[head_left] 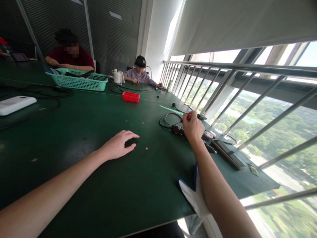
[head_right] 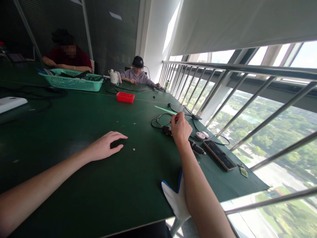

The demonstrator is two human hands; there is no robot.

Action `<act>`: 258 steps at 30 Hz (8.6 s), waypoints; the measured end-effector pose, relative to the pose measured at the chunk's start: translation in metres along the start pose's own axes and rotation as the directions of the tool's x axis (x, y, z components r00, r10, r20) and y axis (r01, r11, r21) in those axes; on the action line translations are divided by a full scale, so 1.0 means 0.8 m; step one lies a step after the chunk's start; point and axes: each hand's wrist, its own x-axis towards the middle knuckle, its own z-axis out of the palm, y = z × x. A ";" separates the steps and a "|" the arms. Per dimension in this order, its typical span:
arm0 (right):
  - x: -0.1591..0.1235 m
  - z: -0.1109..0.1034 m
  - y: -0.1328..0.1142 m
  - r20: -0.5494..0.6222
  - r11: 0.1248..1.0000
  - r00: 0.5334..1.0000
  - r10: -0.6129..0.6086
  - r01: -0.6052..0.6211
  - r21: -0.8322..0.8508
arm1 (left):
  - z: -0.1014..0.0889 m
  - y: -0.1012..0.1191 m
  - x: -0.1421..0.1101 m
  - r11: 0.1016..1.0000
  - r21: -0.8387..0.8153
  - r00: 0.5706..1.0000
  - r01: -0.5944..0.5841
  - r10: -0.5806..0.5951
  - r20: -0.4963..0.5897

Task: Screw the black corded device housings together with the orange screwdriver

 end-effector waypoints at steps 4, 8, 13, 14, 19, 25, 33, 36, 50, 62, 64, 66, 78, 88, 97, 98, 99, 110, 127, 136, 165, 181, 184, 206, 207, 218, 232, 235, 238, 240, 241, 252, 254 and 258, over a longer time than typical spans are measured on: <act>-0.001 0.000 0.002 -0.029 0.998 0.998 -0.051 0.052 0.029 | -0.002 0.004 -0.001 1.000 0.009 1.000 -0.001 0.001 0.002; -0.002 0.002 0.004 -0.009 0.986 0.990 -0.140 0.140 0.092 | -0.002 0.005 0.000 1.000 0.009 1.000 0.003 -0.003 -0.008; -0.005 0.002 -0.001 -0.031 0.938 0.970 -0.240 0.240 0.251 | -0.002 0.003 0.001 1.000 0.009 1.000 0.011 -0.011 0.000; -0.006 0.002 -0.003 -0.043 0.937 0.968 -0.247 0.250 0.243 | -0.001 0.003 0.001 1.000 0.012 1.000 0.007 -0.007 0.001; -0.007 0.000 -0.006 -0.070 0.941 0.964 -0.256 0.265 0.209 | 0.000 0.001 0.001 1.000 0.020 1.000 0.005 -0.005 -0.001; -0.008 0.010 -0.007 -0.107 0.920 0.951 -0.289 0.307 0.243 | -0.002 0.002 0.000 1.000 0.020 1.000 -0.009 0.009 -0.002; 0.013 -0.018 0.031 -0.052 0.978 0.984 -0.172 0.177 0.107 | -0.001 0.002 -0.001 1.000 0.016 1.000 0.000 -0.001 0.014; 0.017 -0.007 0.050 0.365 0.981 0.920 -0.144 0.180 -0.066 | -0.001 0.001 0.000 1.000 0.015 1.000 -0.007 0.006 0.009; 0.016 0.003 0.043 0.422 0.968 0.903 -0.084 0.174 -0.181 | 0.002 0.000 0.000 1.000 0.005 1.000 -0.024 0.024 -0.006; -0.085 -0.005 -0.107 0.449 0.656 0.501 -0.739 0.688 0.311 | 0.005 0.006 0.001 0.996 -0.058 0.994 0.074 -0.078 -0.073; -0.087 -0.001 -0.108 0.426 0.690 0.556 -0.714 0.662 0.293 | 0.005 0.007 0.001 0.994 -0.055 0.995 0.091 -0.093 -0.047; -0.085 0.001 -0.101 0.439 0.699 0.553 -0.708 0.633 0.331 | 0.005 0.006 0.001 0.994 -0.049 0.994 0.101 -0.103 -0.027; -0.041 0.002 -0.044 0.563 0.912 0.725 -0.397 0.379 0.156 | -0.001 0.012 0.000 0.999 0.035 0.990 -0.016 0.011 0.143; 0.002 0.015 0.025 0.393 0.988 0.918 0.048 0.013 -0.152 | 0.013 0.033 0.003 0.995 -0.065 0.987 -0.074 0.083 0.138; 0.002 0.034 0.030 0.406 0.985 0.911 0.069 0.002 -0.171 | 0.004 0.010 0.005 0.998 -0.059 0.999 0.029 -0.029 0.014; 0.001 0.033 0.028 0.400 0.986 0.914 0.063 0.004 -0.165 | 0.002 0.007 0.005 0.998 -0.059 1.000 0.029 -0.029 0.006; 0.000 0.031 0.027 0.392 0.988 0.918 0.058 0.005 -0.157 | 0.000 0.003 0.004 0.997 -0.067 0.999 0.036 -0.036 0.005; -0.019 0.006 -0.019 0.470 0.925 0.798 -0.377 0.307 0.222 | 0.001 0.000 0.001 0.987 -0.036 0.985 0.157 -0.154 0.078; 0.018 -0.023 0.054 0.422 0.947 0.899 0.117 0.027 -0.321 | 0.005 -0.002 0.006 1.000 -0.006 0.995 0.020 -0.020 0.096; 0.020 -0.008 0.067 0.534 0.966 0.845 0.032 0.112 -0.234 | 0.005 -0.002 0.005 0.999 -0.021 0.997 0.032 -0.031 0.073; -0.083 0.040 -0.085 0.308 0.689 0.624 -0.718 0.574 0.442 | 0.003 -0.017 0.017 0.987 -0.162 0.938 0.010 -0.065 -0.341; -0.097 -0.006 -0.094 0.525 0.703 0.507 -0.684 0.651 0.286 | -0.002 -0.034 0.020 1.000 -0.031 0.997 -0.003 0.001 -0.077; -0.099 -0.008 -0.097 0.482 0.723 0.554 -0.679 0.619 0.307 | -0.003 -0.032 0.016 1.000 -0.010 0.997 -0.006 0.005 -0.077; -0.108 0.001 -0.111 0.215 0.698 0.698 -0.683 0.537 0.474 | 0.004 -0.016 0.011 0.994 0.089 0.990 0.057 -0.045 -0.132; -0.108 -0.002 -0.112 0.222 0.698 0.693 -0.686 0.540 0.471 | 0.005 -0.017 0.012 0.995 0.088 0.990 0.055 -0.043 -0.134; -0.132 0.001 -0.132 0.360 0.582 0.458 -0.813 0.628 0.516 | 0.010 -0.035 0.020 1.000 0.024 0.989 -0.020 0.023 -0.145; -0.124 -0.004 -0.125 0.212 0.662 0.702 -0.680 0.464 0.589 | -0.003 0.011 0.012 0.973 -0.171 0.938 -0.153 0.089 -0.335; -0.128 -0.006 -0.131 0.175 0.643 0.722 -0.670 0.447 0.622 | 0.000 0.020 0.011 0.938 -0.328 0.931 -0.116 -0.013 -0.365; -0.132 -0.005 -0.137 0.155 0.643 0.740 -0.654 0.437 0.629 | 0.002 0.022 0.007 0.908 -0.415 0.926 -0.047 -0.116 -0.359; -0.134 -0.005 -0.138 0.150 0.652 0.749 -0.646 0.437 0.620 | 0.003 0.021 0.004 0.883 -0.469 0.930 -0.019 -0.158 -0.333; -0.134 -0.004 -0.139 0.148 0.655 0.752 -0.642 0.438 0.616 | 0.003 0.021 0.003 0.866 -0.500 0.932 -0.013 -0.170 -0.320; -0.141 -0.014 -0.146 0.191 0.522 0.509 -0.839 0.658 0.543 | 0.000 -0.007 0.006 0.877 -0.480 0.892 0.022 -0.234 -0.388; -0.147 -0.016 -0.151 0.192 0.362 0.312 -0.931 0.712 0.601 | -0.001 -0.014 0.005 0.916 -0.395 0.891 0.070 -0.236 -0.389; -0.154 -0.017 -0.158 0.195 0.258 0.173 -0.965 0.741 0.620 | -0.001 -0.016 0.005 0.955 -0.290 0.898 0.057 -0.176 -0.403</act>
